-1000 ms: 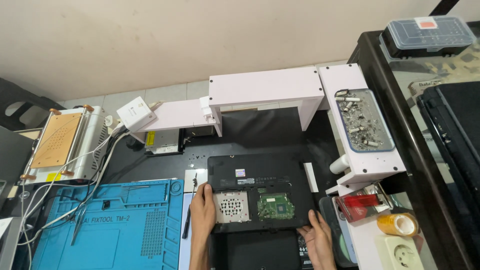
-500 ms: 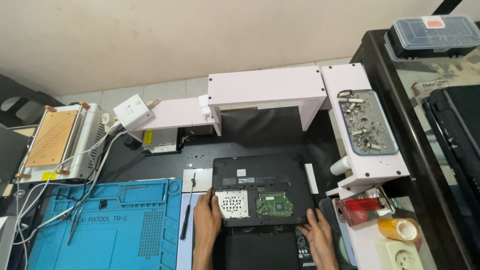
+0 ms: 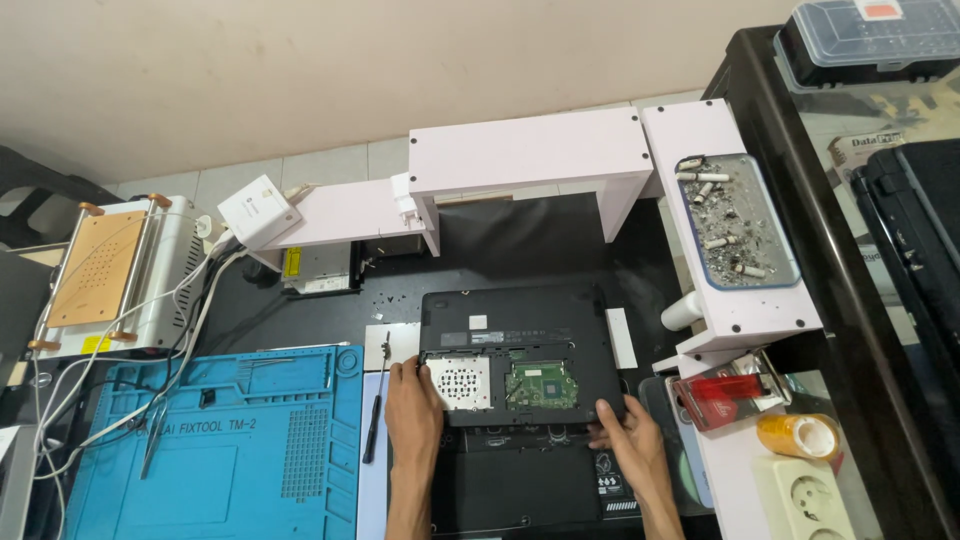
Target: Assembling the bottom casing and internal components of a laptop at a repair station.
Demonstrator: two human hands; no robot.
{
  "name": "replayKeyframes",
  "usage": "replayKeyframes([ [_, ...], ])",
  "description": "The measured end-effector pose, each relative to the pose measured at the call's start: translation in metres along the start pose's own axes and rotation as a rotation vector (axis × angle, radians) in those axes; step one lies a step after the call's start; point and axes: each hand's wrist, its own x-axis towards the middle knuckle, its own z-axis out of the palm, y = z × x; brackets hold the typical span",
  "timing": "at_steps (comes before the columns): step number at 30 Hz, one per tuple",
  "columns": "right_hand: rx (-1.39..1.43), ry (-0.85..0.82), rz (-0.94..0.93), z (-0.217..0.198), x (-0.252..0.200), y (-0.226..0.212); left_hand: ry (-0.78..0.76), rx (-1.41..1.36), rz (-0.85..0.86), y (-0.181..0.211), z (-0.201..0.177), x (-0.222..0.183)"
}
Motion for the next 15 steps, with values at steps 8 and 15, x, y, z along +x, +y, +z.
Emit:
replayKeyframes([
  [8,0.007,0.052,-0.061,-0.006,-0.029,-0.002,0.037,0.145,0.054,0.005,0.003,-0.005],
  [15,-0.352,0.211,-0.224,-0.001,-0.071,-0.018,0.067,0.105,0.111,-0.01,0.005,-0.007],
])
